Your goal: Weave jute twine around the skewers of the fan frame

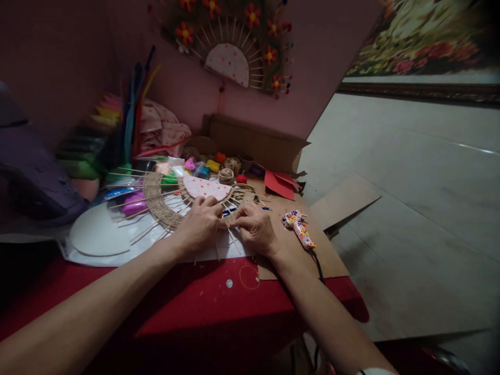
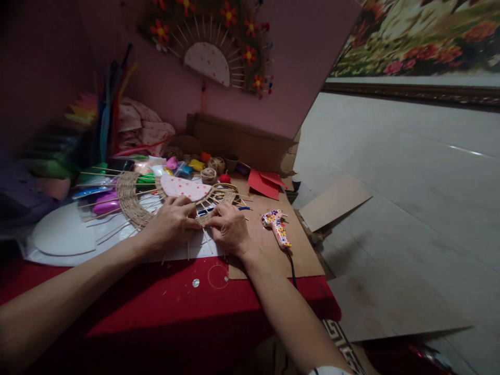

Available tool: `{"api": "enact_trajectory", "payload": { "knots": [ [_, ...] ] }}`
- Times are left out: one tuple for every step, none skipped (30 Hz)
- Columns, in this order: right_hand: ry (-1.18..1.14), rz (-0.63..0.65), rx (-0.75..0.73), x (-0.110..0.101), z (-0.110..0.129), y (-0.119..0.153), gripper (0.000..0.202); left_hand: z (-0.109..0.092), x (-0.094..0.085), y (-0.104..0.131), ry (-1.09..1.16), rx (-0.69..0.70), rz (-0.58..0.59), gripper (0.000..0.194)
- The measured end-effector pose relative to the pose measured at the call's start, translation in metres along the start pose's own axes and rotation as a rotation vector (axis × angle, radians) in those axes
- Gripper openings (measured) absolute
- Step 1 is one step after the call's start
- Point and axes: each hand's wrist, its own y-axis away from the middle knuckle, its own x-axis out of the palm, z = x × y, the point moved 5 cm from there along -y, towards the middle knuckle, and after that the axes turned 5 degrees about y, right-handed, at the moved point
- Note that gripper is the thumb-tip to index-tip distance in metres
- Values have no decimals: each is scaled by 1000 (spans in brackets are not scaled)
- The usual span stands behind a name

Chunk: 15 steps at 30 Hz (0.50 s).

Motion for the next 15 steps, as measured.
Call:
{"api": "enact_trajectory", "payload": {
  "knots": [
    [0, 0, -4, 0, 0, 0, 24, 0, 0, 0, 1, -2, 0, 13],
    [0, 1, -6, 0, 0, 0, 23, 0, 0, 0, 2, -4, 1, 13],
    [2, 5, -5, 0, 0, 0, 22, 0, 0, 0, 2, -6, 0, 13],
    [3, 9, -1, 1, 0, 0, 22, 0, 0, 0, 1, -7, -1, 13],
    [5, 15, 4, 1, 0, 0, 21, 0, 0, 0, 1, -6, -4, 13],
    [6, 19, 9, 1, -1, 0, 21, 0, 1, 0, 1, -5, -6, 13],
    [7, 20, 14, 1, -1, 0, 21, 0, 1, 0, 1, -3, -9, 14],
    [7, 20, 16, 1, -1, 0, 21, 0, 1, 0, 1, -1, -11, 14],
    [7, 18, 17, 1, -1, 0, 21, 0, 0, 0, 2, -1, -12, 14],
    [8, 18, 16, 1, -1, 0, 22, 0, 0, 0, 2, -1, -11, 14],
    [9, 19, 14, 2, -1, 0, 22, 0, 0, -1, 2, -4, -10, 14],
    [9, 22, 12, 2, -1, 0, 22, 0, 0, -1, 1, -6, -6, 14],
    [8, 24, 8, 2, -1, 1, 22, 0, 0, -1, 0, -8, -2, 14],
    [7, 26, 4, 3, -1, 1, 22, 0, 0, -1, -2, -9, 3, 14],
    [4, 28, 1, 3, -1, 1, 23, 0, 0, -1, -2, -9, 7, 15]
  ]
}}
